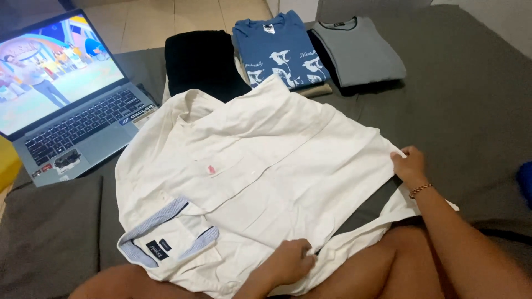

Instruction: Folding a white long-sleeved shirt on a bed.

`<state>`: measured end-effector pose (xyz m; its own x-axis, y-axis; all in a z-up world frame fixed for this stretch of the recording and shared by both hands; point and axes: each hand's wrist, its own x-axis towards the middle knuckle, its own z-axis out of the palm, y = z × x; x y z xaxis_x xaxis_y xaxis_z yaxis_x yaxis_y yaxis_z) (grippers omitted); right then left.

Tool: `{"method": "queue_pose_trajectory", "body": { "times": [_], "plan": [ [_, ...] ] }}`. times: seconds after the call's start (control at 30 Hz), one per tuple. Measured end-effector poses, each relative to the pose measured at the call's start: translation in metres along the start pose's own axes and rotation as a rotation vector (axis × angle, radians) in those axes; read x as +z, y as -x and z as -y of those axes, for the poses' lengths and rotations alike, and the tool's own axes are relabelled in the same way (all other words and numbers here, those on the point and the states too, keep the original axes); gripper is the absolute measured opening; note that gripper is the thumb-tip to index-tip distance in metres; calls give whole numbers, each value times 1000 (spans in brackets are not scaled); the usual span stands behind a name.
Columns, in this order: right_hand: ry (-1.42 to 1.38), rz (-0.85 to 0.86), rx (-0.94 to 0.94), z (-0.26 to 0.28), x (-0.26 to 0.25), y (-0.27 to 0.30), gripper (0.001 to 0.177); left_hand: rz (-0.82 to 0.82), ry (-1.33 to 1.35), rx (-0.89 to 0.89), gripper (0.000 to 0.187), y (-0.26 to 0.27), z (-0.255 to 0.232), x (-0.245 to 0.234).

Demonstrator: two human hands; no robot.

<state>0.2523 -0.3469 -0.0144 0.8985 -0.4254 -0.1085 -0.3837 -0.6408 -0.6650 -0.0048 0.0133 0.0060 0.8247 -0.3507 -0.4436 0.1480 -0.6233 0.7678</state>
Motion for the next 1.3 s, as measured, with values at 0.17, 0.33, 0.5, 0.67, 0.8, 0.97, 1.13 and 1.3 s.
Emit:
{"method": "queue_pose_trajectory", "body": {
  "times": [0.17, 0.33, 0.5, 0.67, 0.8, 0.97, 1.13, 1.3],
  "plan": [
    [-20, -75, -6, -12, 0, 0, 27, -308, -344, 55, 29, 6, 3, -38],
    [308, -375, -258, 16, -5, 54, 18, -365, -629, 18, 74, 11, 20, -46],
    [286, -74, -1228, 57, 67, 143, 22, -19, -737, -46, 88, 15, -2, -15],
    [300, 825, -1286, 93, 86, 244, 69, -528, -982, 379, 65, -17, 109, 59],
    [523, 470, -1152, 33, 87, 132, 78, -983, -1055, 566, 57, -20, 119, 69],
    [618, 151, -273, 39, 5, 54, 71, -1022, -1004, 562, 57, -31, 134, 87],
    [318, 142, -732, 54, 64, 116, 74, -1092, -923, 746, 33, -54, 148, 96],
    [443, 692, -965, 106, 71, 186, 76, -553, -705, 570, 26, -46, 100, 66]
  ]
}}
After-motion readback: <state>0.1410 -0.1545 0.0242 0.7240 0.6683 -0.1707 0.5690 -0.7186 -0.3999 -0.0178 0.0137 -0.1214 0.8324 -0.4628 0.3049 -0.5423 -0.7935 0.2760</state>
